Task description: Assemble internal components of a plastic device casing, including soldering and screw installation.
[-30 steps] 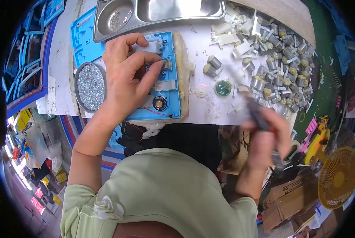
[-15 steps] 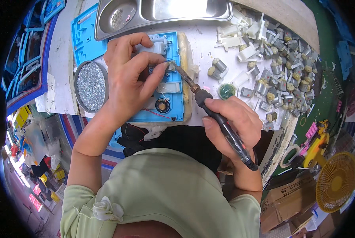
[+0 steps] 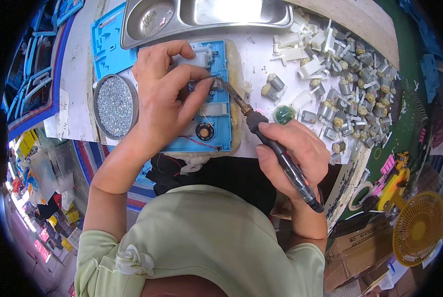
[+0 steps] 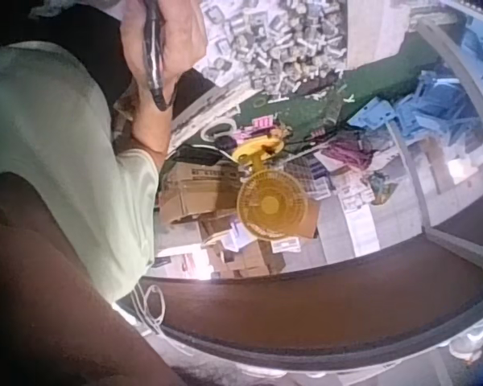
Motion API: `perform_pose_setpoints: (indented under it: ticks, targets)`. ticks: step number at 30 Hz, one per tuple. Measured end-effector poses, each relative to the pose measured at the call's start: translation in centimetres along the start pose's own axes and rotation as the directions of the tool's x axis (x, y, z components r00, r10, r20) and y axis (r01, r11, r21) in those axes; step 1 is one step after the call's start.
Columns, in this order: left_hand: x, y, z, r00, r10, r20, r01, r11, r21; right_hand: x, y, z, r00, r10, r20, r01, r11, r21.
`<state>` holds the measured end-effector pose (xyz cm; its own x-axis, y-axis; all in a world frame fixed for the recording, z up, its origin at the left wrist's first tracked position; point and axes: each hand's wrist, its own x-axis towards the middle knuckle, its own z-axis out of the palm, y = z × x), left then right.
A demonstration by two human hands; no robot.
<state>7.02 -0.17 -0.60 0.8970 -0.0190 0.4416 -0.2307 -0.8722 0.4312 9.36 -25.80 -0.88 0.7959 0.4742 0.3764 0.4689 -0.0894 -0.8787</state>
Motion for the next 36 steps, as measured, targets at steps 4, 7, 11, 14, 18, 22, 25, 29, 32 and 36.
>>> perform_pose_setpoints:
  ticks: [4, 7, 11, 14, 18, 22, 25, 29, 32, 36]
  targets:
    - [-0.2, -0.2, 0.4, 1.0, -0.015, -0.018, 0.014, 1.0, -0.027, 0.0, -0.3, -0.1, 1.0, 0.012, -0.008, -0.012, 1.0, 0.0]
    - [-0.2, -0.2, 0.4, 1.0, -0.013, -0.02, 0.012, 0.999, -0.03, 0.0, -0.4, -0.2, 1.0, 0.023, -0.008, -0.023, 1.0, -0.013]
    - [-0.2, -0.2, 0.4, 1.0, -0.017, -0.015, 0.016, 1.0, -0.027, 0.1, -0.4, -0.1, 1.0, 0.011, -0.001, -0.011, 1.0, -0.019]
    - [-0.3, -0.2, 0.4, 1.0, -0.018, -0.017, 0.017, 1.0, -0.024, 0.1, -0.3, 0.0, 1.0, 0.003, -0.002, -0.003, 1.0, -0.017]
    - [0.0, 0.0, -0.2, 1.0, 0.023, -0.004, -0.023, 1.0, 0.011, 0.1, -0.4, -0.3, 1.0, 0.005, -0.019, -0.005, 1.0, -0.014]
    - [-0.1, -0.4, -0.5, 0.998, 0.052, -0.023, -0.052, 0.999, -0.007, -0.4, -0.2, -1.1, 0.998, 0.029, -0.053, -0.03, 0.999, -0.012]
    - [0.0, 0.1, -1.0, 0.999, 0.043, 0.014, -0.043, 0.999, -0.018, -0.7, 0.0, -1.3, 0.997, 0.014, -0.082, -0.014, 1.0, -0.006]
    - [-0.1, 0.4, -0.9, 0.996, 0.05, 0.073, -0.053, 0.998, 0.043, -0.7, -0.4, -1.4, 0.999, 0.013, -0.04, -0.013, 1.0, 0.007]
    - [-0.1, 0.5, -0.9, 0.995, 0.04, 0.093, -0.044, 0.998, 0.041, -0.8, -0.7, -1.2, 0.999, 0.034, -0.025, -0.034, 0.999, 0.017]
    - [-0.1, 0.4, -0.9, 0.994, 0.053, 0.1, -0.057, 0.997, 0.044, -0.5, -1.0, -1.2, 0.999, 0.032, 0.017, -0.032, 0.999, 0.003]
